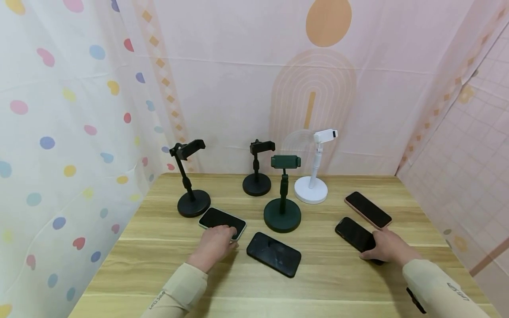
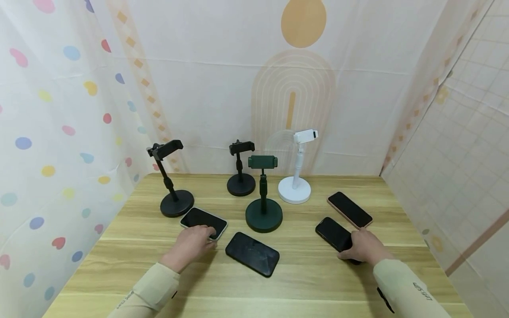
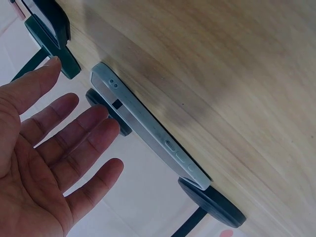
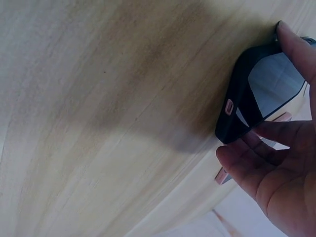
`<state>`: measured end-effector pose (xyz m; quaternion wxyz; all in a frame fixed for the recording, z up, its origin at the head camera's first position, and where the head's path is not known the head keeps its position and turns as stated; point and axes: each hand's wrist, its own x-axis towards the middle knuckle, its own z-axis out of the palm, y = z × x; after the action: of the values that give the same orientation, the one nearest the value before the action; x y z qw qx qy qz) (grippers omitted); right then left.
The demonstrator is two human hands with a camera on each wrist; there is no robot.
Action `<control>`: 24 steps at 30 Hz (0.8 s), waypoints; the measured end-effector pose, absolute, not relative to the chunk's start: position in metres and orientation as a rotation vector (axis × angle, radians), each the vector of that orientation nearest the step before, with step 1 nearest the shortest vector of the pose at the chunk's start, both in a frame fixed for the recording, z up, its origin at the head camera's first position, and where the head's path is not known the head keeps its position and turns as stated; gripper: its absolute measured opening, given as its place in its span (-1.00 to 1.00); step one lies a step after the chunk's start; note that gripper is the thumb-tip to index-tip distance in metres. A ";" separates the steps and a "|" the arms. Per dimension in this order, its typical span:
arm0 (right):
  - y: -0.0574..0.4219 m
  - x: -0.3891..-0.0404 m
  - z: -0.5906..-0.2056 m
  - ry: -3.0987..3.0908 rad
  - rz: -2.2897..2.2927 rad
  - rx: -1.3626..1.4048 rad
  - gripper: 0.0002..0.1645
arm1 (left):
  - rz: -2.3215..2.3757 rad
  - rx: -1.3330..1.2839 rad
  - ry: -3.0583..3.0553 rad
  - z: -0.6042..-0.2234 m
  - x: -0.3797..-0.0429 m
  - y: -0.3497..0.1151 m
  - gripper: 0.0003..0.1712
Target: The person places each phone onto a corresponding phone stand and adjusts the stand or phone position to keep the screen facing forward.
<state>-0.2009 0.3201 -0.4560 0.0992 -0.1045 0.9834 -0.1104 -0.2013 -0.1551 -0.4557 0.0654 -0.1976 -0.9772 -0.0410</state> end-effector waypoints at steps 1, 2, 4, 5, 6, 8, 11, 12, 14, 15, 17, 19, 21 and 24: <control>0.320 -0.201 -0.456 2.901 -0.325 -0.301 -0.13 | -0.122 -0.598 -2.946 -0.456 -0.201 -0.155 -0.76; 0.321 -0.201 -0.455 2.895 -0.324 -0.298 -0.12 | -0.120 -0.598 -2.945 -0.456 -0.201 -0.155 -0.76; 0.321 -0.201 -0.455 2.888 -0.316 -0.293 -0.12 | -0.120 -0.598 -2.944 -0.457 -0.201 -0.155 -0.76; 0.321 -0.202 -0.455 2.888 -0.312 -0.291 -0.12 | -0.117 -0.600 -2.941 -0.458 -0.201 -0.154 -0.76; 0.321 -0.202 -0.454 2.888 -0.308 -0.291 -0.13 | -0.115 -0.602 -2.939 -0.457 -0.201 -0.154 -0.76; 0.321 -0.202 -0.455 2.892 -0.304 -0.290 -0.14 | -0.115 -0.602 -2.939 -0.458 -0.201 -0.154 -0.77; 0.321 -0.202 -0.455 2.898 -0.307 -0.287 -0.16 | -0.112 -0.600 -2.941 -0.458 -0.202 -0.153 -0.77; 0.321 -0.203 -0.456 2.896 -0.309 -0.285 -0.16 | -0.111 -0.600 -2.942 -0.457 -0.201 -0.153 -0.77; 0.322 -0.203 -0.456 2.893 -0.317 -0.279 -0.17 | -0.108 -0.601 -2.940 -0.457 -0.202 -0.153 -0.77; 0.322 -0.203 -0.456 2.892 -0.318 -0.278 -0.18 | -0.109 -0.600 -2.940 -0.457 -0.202 -0.153 -0.77; 0.322 -0.202 -0.457 2.884 -0.320 -0.279 -0.17 | -0.111 -0.600 -2.939 -0.457 -0.202 -0.152 -0.77; 0.322 -0.203 -0.457 2.877 -0.319 -0.279 -0.16 | -0.113 -0.602 -2.936 -0.457 -0.201 -0.152 -0.77; 0.322 -0.202 -0.457 2.871 -0.319 -0.280 -0.15 | -0.114 -0.605 -2.934 -0.457 -0.201 -0.152 -0.77; 0.322 -0.202 -0.457 2.866 -0.325 -0.278 -0.14 | -0.109 -0.611 -2.931 -0.457 -0.200 -0.151 -0.77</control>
<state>-0.2024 0.3218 -0.4573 0.1218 -0.0953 0.9817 -0.1113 -0.2005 -0.1513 -0.4566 0.0726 -0.2035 -0.9757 -0.0363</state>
